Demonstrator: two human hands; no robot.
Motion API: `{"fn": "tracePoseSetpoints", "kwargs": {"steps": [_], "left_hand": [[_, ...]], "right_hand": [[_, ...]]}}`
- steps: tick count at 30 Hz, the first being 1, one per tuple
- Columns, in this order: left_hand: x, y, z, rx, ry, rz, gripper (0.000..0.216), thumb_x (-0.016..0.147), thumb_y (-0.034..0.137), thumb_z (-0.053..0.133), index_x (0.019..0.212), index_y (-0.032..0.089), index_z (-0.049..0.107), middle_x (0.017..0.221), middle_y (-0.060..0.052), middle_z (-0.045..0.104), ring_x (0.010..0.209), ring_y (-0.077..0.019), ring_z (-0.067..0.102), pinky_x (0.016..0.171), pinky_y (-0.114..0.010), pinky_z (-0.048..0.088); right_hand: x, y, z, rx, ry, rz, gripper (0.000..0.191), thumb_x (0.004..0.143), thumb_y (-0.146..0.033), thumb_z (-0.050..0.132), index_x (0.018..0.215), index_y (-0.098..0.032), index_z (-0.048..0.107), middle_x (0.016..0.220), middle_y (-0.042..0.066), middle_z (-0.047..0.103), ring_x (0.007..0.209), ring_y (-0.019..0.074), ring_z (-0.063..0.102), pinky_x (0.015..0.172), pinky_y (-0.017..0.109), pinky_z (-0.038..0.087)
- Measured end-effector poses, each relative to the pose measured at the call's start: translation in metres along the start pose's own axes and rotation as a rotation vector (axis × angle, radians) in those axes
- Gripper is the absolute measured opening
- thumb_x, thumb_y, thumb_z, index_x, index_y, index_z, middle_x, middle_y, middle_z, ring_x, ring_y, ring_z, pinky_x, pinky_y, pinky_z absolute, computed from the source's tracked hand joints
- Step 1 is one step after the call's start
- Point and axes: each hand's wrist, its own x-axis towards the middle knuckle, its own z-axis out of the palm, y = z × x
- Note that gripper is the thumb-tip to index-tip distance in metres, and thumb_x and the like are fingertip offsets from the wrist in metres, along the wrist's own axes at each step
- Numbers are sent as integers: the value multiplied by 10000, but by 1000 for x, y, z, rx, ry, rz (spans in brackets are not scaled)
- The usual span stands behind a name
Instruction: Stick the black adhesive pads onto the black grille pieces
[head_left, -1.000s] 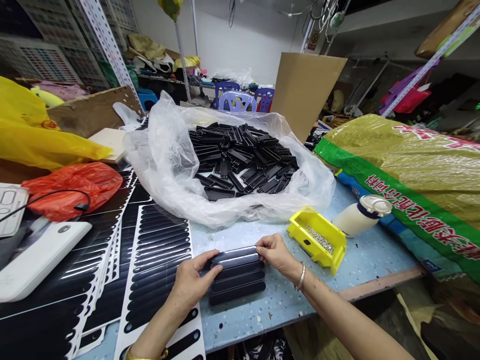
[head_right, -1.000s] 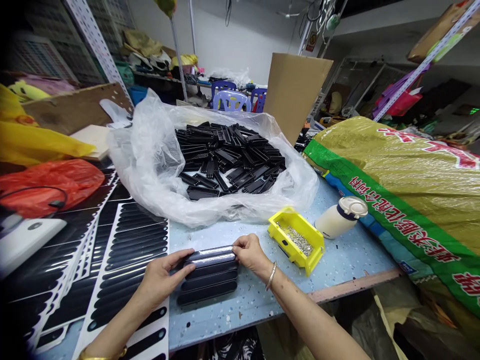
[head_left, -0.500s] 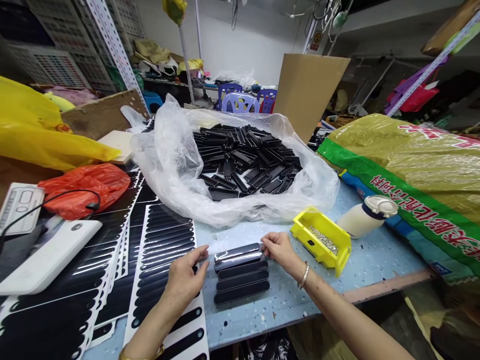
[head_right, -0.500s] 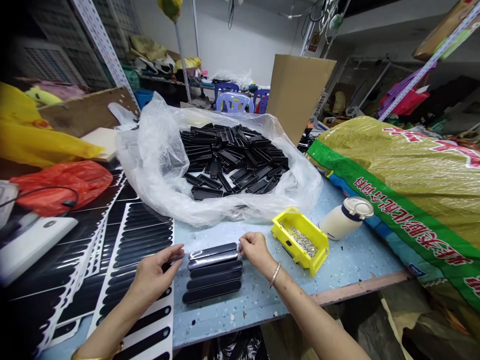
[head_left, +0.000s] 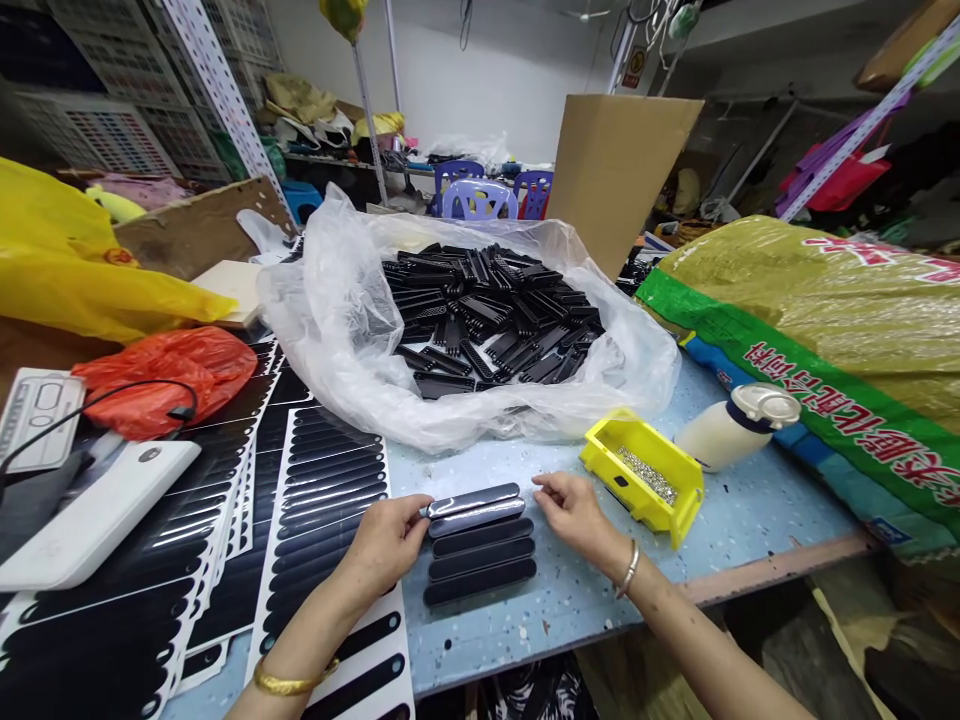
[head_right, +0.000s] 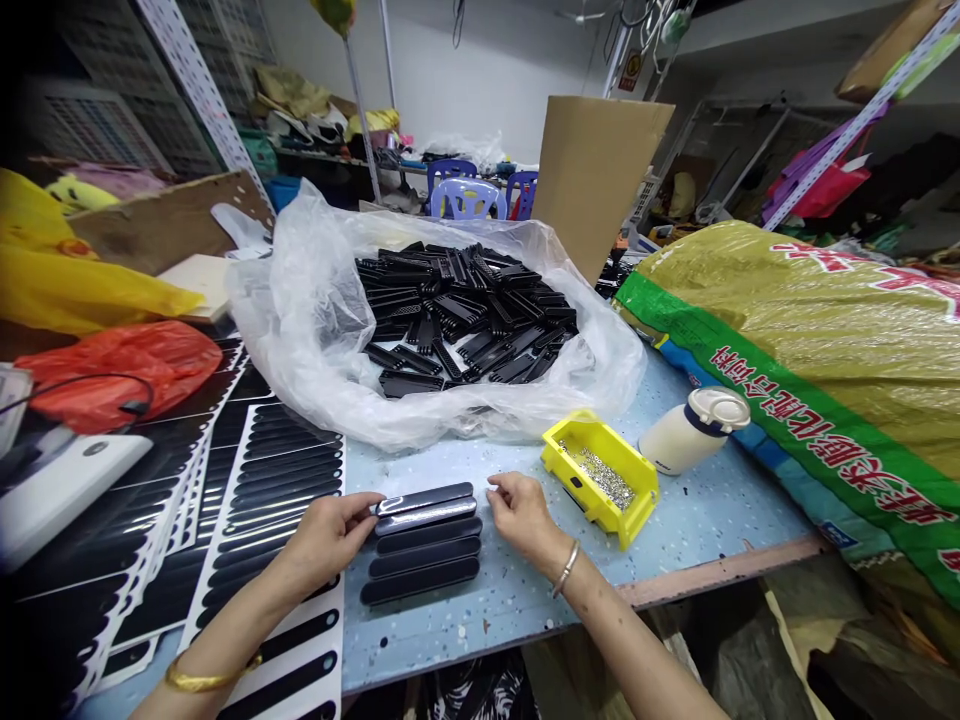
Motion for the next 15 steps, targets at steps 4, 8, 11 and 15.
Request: {"fn": "tracePoseSetpoints", "kwargs": {"steps": [4,8,11,15], "left_hand": [[6,4,-1,-114,20,-24,261,735,238,551,887,175,753,594,-5,683,569,-169,612,598,-270,436],[6,8,1,-308,147,-28,247,686,240,631,886,188,768,725,-28,737,652,-174,649,627,-266,478],[5,12,5,-450,197,-53,217,651,226,676,841,202,780,718,-25,741,623,-163,645,584,-251,482],[7,18,10,-756,217,-157,235,583,231,750,809,174,778,672,-30,737,600,-166,652,589,-263,513]], "right_hand": [[9,-14,12,56,-41,-68,290,805,-207,449,813,-150,734,758,90,712,718,209,653,679,307,495],[10,-14,10,156,-40,-38,277,781,-202,440,742,-165,712,727,68,702,693,197,642,657,290,483],[8,-11,6,186,-53,-18,278,795,-237,441,719,-166,700,665,49,673,638,183,615,605,274,466],[6,-10,8,177,-36,4,279,814,-312,488,736,-153,704,674,57,677,635,186,608,595,276,459]]}}
